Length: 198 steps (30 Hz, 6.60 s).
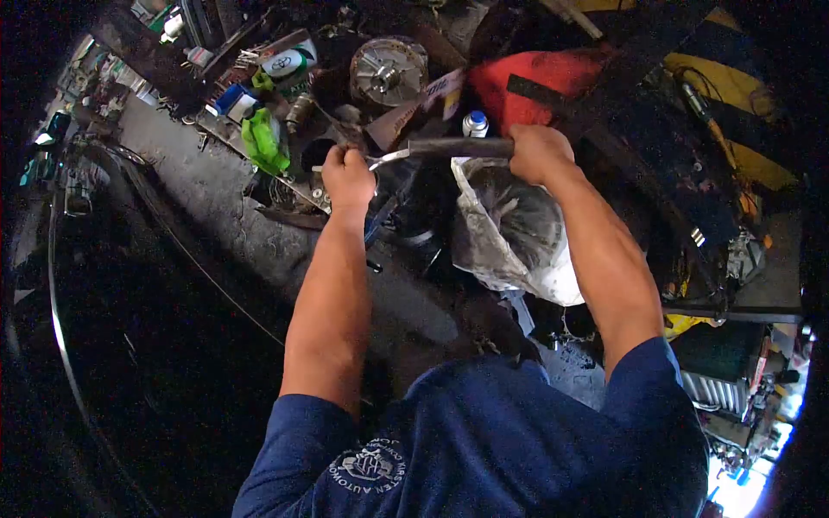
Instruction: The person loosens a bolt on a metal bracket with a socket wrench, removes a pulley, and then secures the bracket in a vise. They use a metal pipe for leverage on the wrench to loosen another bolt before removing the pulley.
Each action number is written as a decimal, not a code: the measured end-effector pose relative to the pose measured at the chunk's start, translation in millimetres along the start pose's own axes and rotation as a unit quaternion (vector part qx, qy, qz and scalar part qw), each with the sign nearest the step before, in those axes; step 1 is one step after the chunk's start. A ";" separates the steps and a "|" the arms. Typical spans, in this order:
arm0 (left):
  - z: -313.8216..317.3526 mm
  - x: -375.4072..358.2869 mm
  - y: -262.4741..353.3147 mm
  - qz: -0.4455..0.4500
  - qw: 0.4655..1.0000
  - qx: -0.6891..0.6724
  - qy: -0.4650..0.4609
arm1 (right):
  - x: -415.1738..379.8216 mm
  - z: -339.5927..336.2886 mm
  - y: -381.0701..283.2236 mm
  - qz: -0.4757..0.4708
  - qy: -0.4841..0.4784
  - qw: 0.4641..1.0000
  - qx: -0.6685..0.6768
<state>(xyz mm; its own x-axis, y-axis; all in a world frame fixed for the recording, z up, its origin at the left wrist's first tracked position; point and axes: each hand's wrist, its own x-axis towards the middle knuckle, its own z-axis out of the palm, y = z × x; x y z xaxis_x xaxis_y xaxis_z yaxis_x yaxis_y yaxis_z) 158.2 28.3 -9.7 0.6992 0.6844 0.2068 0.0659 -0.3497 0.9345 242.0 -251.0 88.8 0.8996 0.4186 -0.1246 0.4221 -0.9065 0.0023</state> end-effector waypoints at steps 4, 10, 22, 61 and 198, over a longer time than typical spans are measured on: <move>2.8 -1.3 4.5 -0.028 0.999 -0.016 0.021 | 4.6 -7.6 -0.7 -0.012 0.005 1.000 -0.018; 5.2 0.7 -10.0 -0.057 0.993 -0.101 0.005 | 6.6 -0.9 4.3 -0.035 -0.002 0.999 -0.013; 6.1 -18.0 7.7 -0.107 0.985 -0.133 0.037 | 175.7 -13.2 -0.4 -0.260 0.080 0.960 -0.066; 8.4 -1.5 -12.3 -0.048 0.994 -0.097 0.029 | 41.9 11.6 2.3 -0.021 0.048 0.998 0.020; -5.0 2.1 6.2 -0.009 0.985 -0.164 -0.059 | -16.0 17.5 -15.0 0.082 0.072 0.993 0.034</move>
<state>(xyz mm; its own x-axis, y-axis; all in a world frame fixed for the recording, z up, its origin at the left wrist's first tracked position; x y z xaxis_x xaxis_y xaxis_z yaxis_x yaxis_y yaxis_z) 156.5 30.7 -2.1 0.7789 0.6031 0.1720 -0.1406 -0.0993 0.9851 219.4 -245.0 73.3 0.9645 0.2636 0.0157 0.2641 -0.9628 -0.0563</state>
